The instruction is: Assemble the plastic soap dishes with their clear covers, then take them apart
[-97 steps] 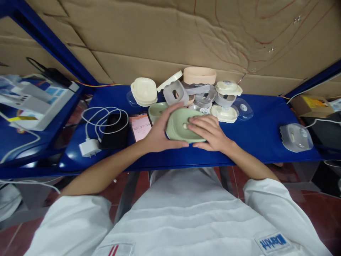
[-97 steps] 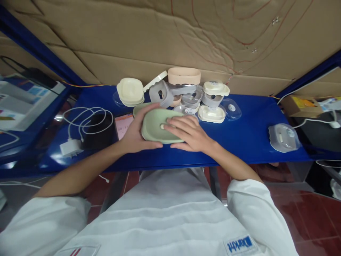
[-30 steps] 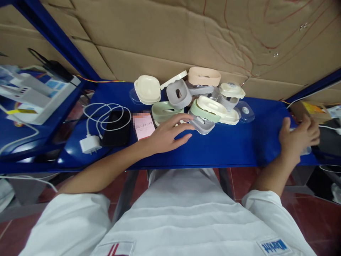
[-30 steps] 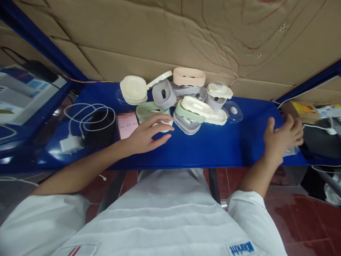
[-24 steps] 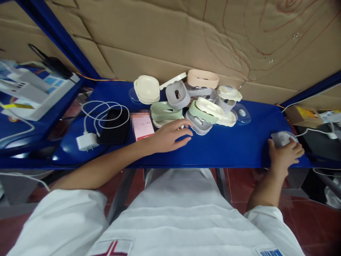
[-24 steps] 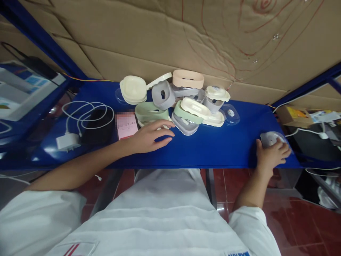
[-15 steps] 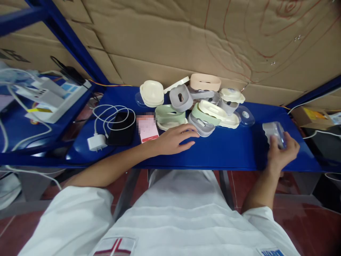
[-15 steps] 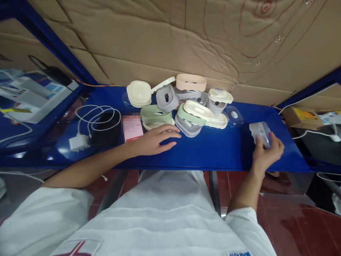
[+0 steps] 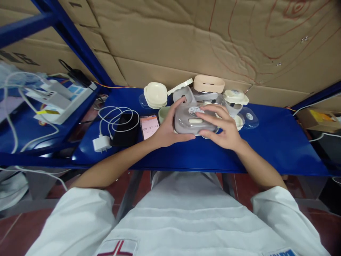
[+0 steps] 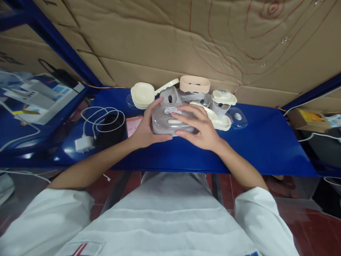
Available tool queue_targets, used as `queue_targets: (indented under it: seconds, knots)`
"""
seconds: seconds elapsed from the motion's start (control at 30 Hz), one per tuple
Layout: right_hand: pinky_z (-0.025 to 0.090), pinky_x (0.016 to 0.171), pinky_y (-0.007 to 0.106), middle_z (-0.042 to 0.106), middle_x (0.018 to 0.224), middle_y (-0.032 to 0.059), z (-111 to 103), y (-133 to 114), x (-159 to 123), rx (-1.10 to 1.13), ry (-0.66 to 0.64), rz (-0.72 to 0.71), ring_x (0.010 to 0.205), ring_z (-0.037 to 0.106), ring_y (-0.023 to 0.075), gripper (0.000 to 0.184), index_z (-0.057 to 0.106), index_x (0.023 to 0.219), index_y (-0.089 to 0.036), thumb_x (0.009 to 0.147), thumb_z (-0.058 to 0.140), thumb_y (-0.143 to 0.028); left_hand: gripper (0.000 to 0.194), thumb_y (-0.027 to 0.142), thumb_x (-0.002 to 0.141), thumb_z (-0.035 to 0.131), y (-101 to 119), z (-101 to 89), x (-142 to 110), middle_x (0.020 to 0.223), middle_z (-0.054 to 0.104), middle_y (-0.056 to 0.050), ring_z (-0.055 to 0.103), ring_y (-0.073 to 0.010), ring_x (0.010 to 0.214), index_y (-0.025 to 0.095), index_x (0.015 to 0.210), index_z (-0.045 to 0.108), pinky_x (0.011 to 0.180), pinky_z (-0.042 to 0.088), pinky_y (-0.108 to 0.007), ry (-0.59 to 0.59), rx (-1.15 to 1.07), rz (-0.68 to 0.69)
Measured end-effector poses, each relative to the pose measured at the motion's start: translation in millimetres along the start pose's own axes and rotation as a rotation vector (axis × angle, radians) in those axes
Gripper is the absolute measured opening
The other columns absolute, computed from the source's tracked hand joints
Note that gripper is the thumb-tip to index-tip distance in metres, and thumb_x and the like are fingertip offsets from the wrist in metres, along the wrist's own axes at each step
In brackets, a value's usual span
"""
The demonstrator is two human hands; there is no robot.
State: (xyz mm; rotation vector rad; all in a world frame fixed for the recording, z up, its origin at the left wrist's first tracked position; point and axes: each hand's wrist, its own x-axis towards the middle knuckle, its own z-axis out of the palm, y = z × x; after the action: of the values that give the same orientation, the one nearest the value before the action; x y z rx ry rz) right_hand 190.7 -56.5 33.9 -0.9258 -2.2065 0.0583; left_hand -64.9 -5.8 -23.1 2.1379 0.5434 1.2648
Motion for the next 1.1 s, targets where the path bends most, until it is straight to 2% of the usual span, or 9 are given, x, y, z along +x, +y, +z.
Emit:
queue_targets:
  seconds: [0.1,0.27,0.4,0.47,0.53,0.63,0.83,0.97,1.1]
  knots:
    - [0.053,0.120,0.058,0.074,0.142,0.0053,-16.7,17.4,28.3,0.080,0.037,0.055,0.136,0.067,0.0328,0.049,0.074,0.144,-0.037,0.105,0.063,-0.064,0.125,0.078,0.084,0.085,-9.6,-4.6,4.3,0.178,0.030,-0.018,0.044,-0.0401,0.159,0.032,0.176,0.013,0.131,0.044,-0.060,0.019,0.043,-0.004]
    - [0.043,0.130,0.058,0.069,0.150,0.0046,-37.9,75.5,69.5,-0.251,0.208,0.075,0.145,0.058,0.0312,0.052,0.074,0.142,-0.035,0.104,0.064,-0.069,0.127,0.078,0.083,0.087,-25.1,-8.4,7.2,0.168,0.042,-0.015,0.055,-0.0365,0.149,0.035,0.175,0.011,0.126,0.049,-0.054,0.100,0.033,-0.008]
    - [0.048,0.123,0.055,0.073,0.143,0.0092,-26.5,137.3,77.2,-0.249,0.160,0.162,0.138,0.062,0.0276,0.062,0.072,0.139,-0.024,0.105,0.059,-0.073,0.117,0.074,0.085,0.086,-34.9,-11.8,7.4,0.175,0.032,-0.015,0.046,-0.0386,0.156,0.034,0.173,0.019,0.129,0.045,-0.054,0.140,0.099,-0.012]
    - [0.045,0.125,0.061,0.069,0.150,0.0116,-17.6,151.1,73.9,-0.276,0.149,0.221,0.145,0.058,0.0313,0.060,0.071,0.141,-0.023,0.106,0.059,-0.069,0.111,0.073,0.088,0.084,-38.6,-12.9,6.9,0.174,0.034,-0.015,0.045,-0.0382,0.157,0.033,0.172,0.023,0.128,0.045,-0.054,0.147,0.103,-0.027]
    - [0.037,0.129,0.068,0.062,0.159,0.0108,-12.6,147.3,70.3,-0.327,0.157,0.246,0.155,0.050,0.0343,0.053,0.069,0.145,-0.027,0.107,0.058,-0.063,0.107,0.072,0.090,0.083,-42.0,-13.5,6.2,0.172,0.037,-0.015,0.046,-0.0371,0.156,0.034,0.171,0.025,0.127,0.046,-0.053,0.159,0.088,-0.042]
    - [0.036,0.132,0.065,0.060,0.163,0.0065,-12.3,114.4,70.0,-0.238,0.129,0.149,0.159,0.048,0.0317,0.048,0.065,0.151,-0.033,0.111,0.053,-0.057,0.102,0.070,0.090,0.084,-45.9,-14.1,5.3,0.169,0.041,-0.014,0.050,-0.0359,0.153,0.035,0.168,0.029,0.125,0.049,-0.052,0.187,0.059,-0.055]
    - [0.053,0.122,0.048,0.075,0.145,0.0020,2.2,41.1,79.0,0.226,-0.326,-0.128,0.139,0.068,0.0244,0.044,0.074,0.143,-0.032,0.107,0.067,-0.056,0.100,0.072,0.090,0.083,-49.9,-18.4,8.0,0.151,0.059,-0.013,0.066,-0.0338,0.136,0.036,0.168,0.031,0.111,0.060,-0.051,0.174,-0.084,-0.056]
    - [0.053,0.121,0.045,0.080,0.136,0.0035,13.7,35.3,79.8,0.355,-0.260,-0.112,0.133,0.072,0.0224,0.030,0.081,0.127,-0.029,0.107,0.069,-0.047,0.114,0.076,0.083,0.087,-52.5,-22.0,13.1,0.138,0.066,-0.009,0.073,-0.0306,0.123,0.039,0.169,0.022,0.102,0.064,-0.048,0.159,-0.142,-0.049]
    - [0.063,0.099,0.041,0.084,0.113,0.0035,11.9,46.2,78.7,0.427,-0.123,0.051,0.107,0.078,0.0218,0.038,0.083,0.112,-0.024,0.106,0.067,-0.058,0.121,0.076,0.078,0.091,-43.5,-20.7,16.5,0.150,0.059,-0.011,0.069,-0.0327,0.131,0.036,0.168,0.021,0.105,0.064,-0.051,0.163,-0.136,-0.033]
